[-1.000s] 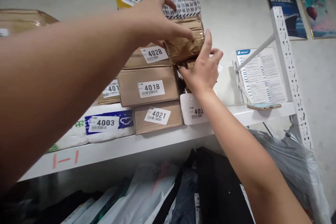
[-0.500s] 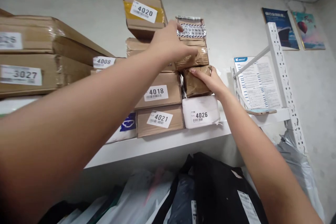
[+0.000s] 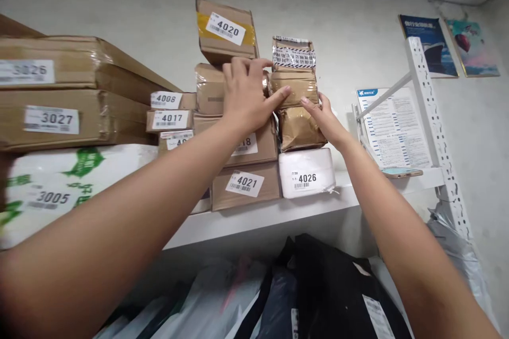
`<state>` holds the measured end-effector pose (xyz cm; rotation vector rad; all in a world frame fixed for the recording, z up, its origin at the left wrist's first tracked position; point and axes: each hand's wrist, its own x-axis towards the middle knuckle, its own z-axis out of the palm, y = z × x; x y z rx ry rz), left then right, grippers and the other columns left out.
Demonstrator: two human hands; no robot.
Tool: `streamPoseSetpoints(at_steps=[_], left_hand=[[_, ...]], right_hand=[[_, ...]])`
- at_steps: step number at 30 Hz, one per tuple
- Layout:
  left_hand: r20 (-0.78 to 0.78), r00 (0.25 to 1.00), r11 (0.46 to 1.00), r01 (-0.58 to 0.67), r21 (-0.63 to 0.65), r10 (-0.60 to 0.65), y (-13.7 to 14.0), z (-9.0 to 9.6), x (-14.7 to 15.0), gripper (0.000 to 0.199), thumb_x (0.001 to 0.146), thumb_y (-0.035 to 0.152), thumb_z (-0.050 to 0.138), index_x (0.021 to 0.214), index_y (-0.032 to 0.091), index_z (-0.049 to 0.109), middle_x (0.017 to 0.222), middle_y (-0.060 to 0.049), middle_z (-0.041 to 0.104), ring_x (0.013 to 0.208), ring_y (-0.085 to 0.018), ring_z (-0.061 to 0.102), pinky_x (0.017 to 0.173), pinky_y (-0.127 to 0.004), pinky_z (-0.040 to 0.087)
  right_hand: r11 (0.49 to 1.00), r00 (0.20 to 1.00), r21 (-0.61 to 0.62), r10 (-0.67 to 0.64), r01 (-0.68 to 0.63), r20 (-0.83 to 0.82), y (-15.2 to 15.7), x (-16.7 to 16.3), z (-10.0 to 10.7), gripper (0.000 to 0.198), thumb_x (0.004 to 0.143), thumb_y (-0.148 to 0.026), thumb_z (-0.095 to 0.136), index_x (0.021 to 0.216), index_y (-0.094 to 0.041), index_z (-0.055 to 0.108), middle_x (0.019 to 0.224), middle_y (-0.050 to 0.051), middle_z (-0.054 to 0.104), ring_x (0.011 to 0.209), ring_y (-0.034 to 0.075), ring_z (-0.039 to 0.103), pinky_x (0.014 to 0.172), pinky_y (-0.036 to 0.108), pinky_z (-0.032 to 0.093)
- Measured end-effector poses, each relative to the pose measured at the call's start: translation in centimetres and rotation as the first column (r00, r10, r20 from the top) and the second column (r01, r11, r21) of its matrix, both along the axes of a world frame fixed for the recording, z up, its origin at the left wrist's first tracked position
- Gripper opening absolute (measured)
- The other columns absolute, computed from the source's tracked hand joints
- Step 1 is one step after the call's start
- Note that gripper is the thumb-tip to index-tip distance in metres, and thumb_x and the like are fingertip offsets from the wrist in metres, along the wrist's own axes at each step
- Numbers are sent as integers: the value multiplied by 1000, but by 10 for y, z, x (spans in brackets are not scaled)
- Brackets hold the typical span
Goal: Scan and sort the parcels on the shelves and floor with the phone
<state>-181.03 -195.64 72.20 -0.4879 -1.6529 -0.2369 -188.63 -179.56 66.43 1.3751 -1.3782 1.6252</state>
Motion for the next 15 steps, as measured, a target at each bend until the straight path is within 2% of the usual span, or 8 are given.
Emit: streamPoseSetpoints(at_steps=[4, 8, 12, 15], left_hand=[[-91, 994, 990, -50, 133, 62, -14, -3, 15, 53, 86, 60, 53, 128, 27, 52, 138, -9, 41, 133, -36, 26, 117, -55, 16], [-63, 998, 963, -4, 270, 22, -37, -8, 18, 62, 79, 53, 65, 132, 24, 49, 140, -10, 39, 138, -39, 19, 115, -58, 14], [-108, 988, 953, 134, 272, -108, -58, -14, 9, 65, 72, 46, 72, 131, 28, 54, 139, -8, 43, 141, -38, 14, 114, -55, 14], [-98, 994, 954, 81, 287, -54, -63, -15, 6, 65, 72, 43, 71, 133, 25, 54, 140, -8, 41, 140, -36, 20, 114, -51, 17]], right_hand=[[1000, 1000, -8, 3, -3, 29, -2, -3, 1, 79, 79, -64, 67, 138, -25, 33, 152, 12, 47, 140, 29, 46, 119, 49, 37], [1000, 1000, -14, -2, 2, -11, -2, -10, 6, 67, 80, -66, 62, 130, -27, 45, 147, 8, 51, 140, 30, 45, 119, 49, 36], [1000, 1000, 5, -9, 9, 24, -4, -10, 5, 76, 72, -58, 74, 134, -27, 42, 145, 9, 54, 134, 31, 52, 117, 51, 40], [1000, 999, 18, -16, 16, 36, -6, -6, 2, 75, 72, -53, 75, 135, -29, 43, 145, 7, 55, 132, 31, 53, 116, 53, 42]])
